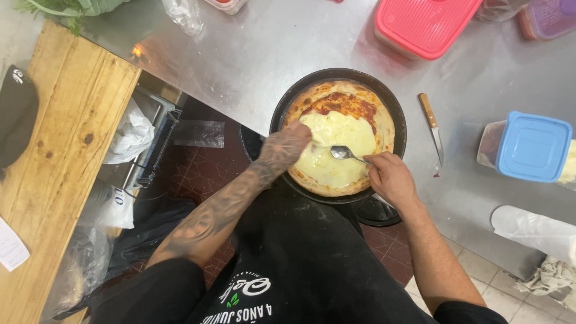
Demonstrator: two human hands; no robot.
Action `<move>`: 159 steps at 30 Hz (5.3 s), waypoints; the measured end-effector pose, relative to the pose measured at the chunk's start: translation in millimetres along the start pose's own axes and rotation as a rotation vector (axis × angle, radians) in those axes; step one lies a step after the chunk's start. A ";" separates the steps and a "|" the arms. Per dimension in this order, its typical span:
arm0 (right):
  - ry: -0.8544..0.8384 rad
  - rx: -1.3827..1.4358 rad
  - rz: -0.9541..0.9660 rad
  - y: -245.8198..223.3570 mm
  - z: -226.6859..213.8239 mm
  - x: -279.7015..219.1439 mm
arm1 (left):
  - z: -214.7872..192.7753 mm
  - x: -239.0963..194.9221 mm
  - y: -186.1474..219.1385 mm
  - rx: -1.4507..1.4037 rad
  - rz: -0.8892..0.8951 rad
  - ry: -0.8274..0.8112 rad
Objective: The person spreads melted cheese on a pizza base using a spoon, then layers ham, red peppers, and tomato slices. They finish by sprinkling dried herbs and spooning a green sauce over the toppings.
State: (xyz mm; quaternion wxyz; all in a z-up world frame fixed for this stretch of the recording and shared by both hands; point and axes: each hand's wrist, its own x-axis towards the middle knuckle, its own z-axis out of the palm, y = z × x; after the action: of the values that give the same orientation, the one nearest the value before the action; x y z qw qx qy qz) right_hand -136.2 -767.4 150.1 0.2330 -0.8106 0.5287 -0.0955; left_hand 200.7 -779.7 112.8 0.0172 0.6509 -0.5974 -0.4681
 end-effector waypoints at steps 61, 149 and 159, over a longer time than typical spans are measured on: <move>-0.015 -0.091 0.119 -8.2 8.5 96.5 | 61.5 -39.2 -170.5 0.055 -0.185 0.031; -0.200 0.026 0.417 -1.7 -93.0 1.0 | 88.3 -98.8 -259.2 -0.122 -0.404 0.137; -0.450 -0.004 0.442 -51.6 -109.7 0.9 | 89.3 -93.5 -268.8 -0.096 -0.389 0.194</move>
State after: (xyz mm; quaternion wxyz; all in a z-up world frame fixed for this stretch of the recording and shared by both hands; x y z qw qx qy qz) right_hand -138.0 -781.4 270.5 0.3576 -0.6772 0.6275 0.1406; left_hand 363.3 -580.8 -38.5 0.0148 0.7942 -0.4332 -0.4259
